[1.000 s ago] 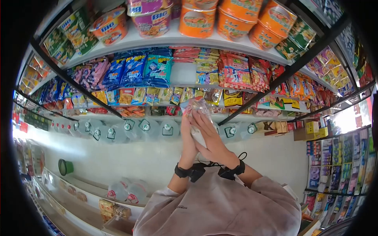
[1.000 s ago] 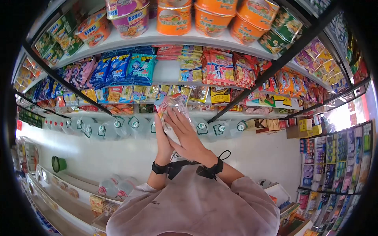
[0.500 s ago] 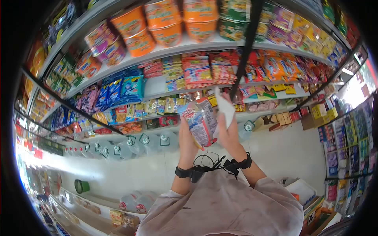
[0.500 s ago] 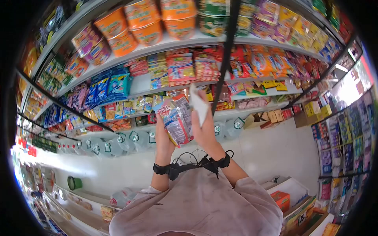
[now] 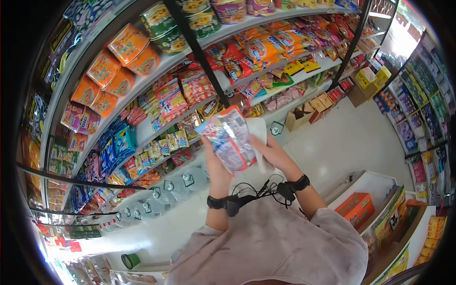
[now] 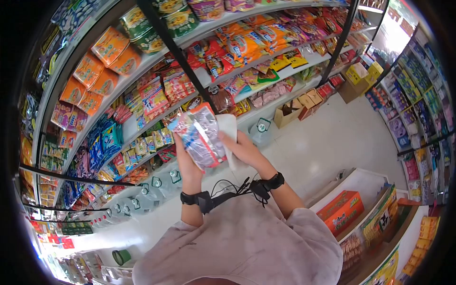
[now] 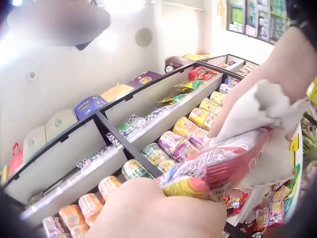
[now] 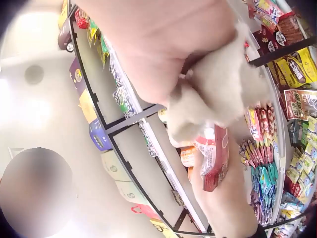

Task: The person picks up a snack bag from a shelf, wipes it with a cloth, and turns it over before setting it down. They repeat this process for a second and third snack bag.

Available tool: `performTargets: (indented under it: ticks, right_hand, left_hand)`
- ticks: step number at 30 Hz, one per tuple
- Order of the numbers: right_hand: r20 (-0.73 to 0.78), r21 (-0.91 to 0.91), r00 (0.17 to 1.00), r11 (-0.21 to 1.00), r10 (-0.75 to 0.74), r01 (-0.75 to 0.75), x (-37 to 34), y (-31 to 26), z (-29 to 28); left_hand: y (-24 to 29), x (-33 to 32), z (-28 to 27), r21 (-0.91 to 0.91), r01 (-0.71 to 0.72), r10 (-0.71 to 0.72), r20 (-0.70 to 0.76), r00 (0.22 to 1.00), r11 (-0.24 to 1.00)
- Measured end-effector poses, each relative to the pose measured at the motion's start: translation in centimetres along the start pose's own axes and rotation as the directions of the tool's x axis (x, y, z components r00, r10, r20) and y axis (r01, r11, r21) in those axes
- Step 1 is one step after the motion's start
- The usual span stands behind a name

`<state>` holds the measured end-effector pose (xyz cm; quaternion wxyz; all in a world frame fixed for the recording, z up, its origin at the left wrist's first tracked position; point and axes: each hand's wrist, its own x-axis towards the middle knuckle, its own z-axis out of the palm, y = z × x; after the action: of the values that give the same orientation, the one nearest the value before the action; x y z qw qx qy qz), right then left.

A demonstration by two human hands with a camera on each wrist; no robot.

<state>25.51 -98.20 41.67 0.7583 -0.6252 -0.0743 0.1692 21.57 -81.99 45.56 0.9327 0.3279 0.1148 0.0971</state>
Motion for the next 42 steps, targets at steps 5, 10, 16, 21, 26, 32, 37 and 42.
performTargets:
  ticks: [5, 10, 16, 21, 26, 32, 37, 42]
  right_hand:
    - [0.123, -0.028, 0.992, 1.000, 0.002, 0.002, -2.3, -1.3, -2.5]
    - [0.081, -0.034, 0.995, 0.997, -0.066, 0.069, -1.7, -1.0, -2.6]
    - [-0.170, 0.246, 0.982, 0.968, 0.083, -0.039, 0.3, -0.4, -0.2]
    - [-0.069, 0.289, 0.964, 0.930, 0.256, -0.226, 2.8, 2.7, 2.6]
    - [0.187, 0.147, 0.982, 0.989, -0.023, -0.005, 2.3, 1.9, 10.1]
    - [0.238, 0.129, 0.967, 0.990, -0.084, 0.055, 3.9, 0.9, 15.6]
    - [0.286, -0.002, 0.945, 0.986, -0.161, 0.169, 5.5, 1.7, 18.7]
    - [0.263, -0.294, 0.926, 0.891, -0.273, 0.346, 7.1, 0.8, 20.4]
  left_hand:
    - [0.1, 1.6, -0.7, 0.022, 0.036, -0.036, -0.017, 0.999, 0.999]
    - [-0.5, 1.5, -1.3, 0.140, 0.064, -0.069, 0.028, 0.997, 0.988]
    - [1.7, 2.0, -2.4, 0.145, -0.025, 0.028, -0.016, 0.999, 0.989]
    - [5.4, 2.7, -4.3, 0.101, -0.135, 0.144, -0.083, 0.986, 0.986]
    - [7.7, 3.5, -6.3, 0.083, -0.208, 0.218, -0.136, 0.966, 0.975]
    - [10.6, 4.4, -9.4, 0.145, -0.229, 0.248, -0.129, 0.960, 0.963]
    - [13.5, 5.1, -12.3, 0.053, -0.185, 0.191, -0.179, 0.965, 0.981]
    - [15.1, 6.7, -17.8, 0.153, 0.076, -0.059, -0.110, 0.992, 0.985]
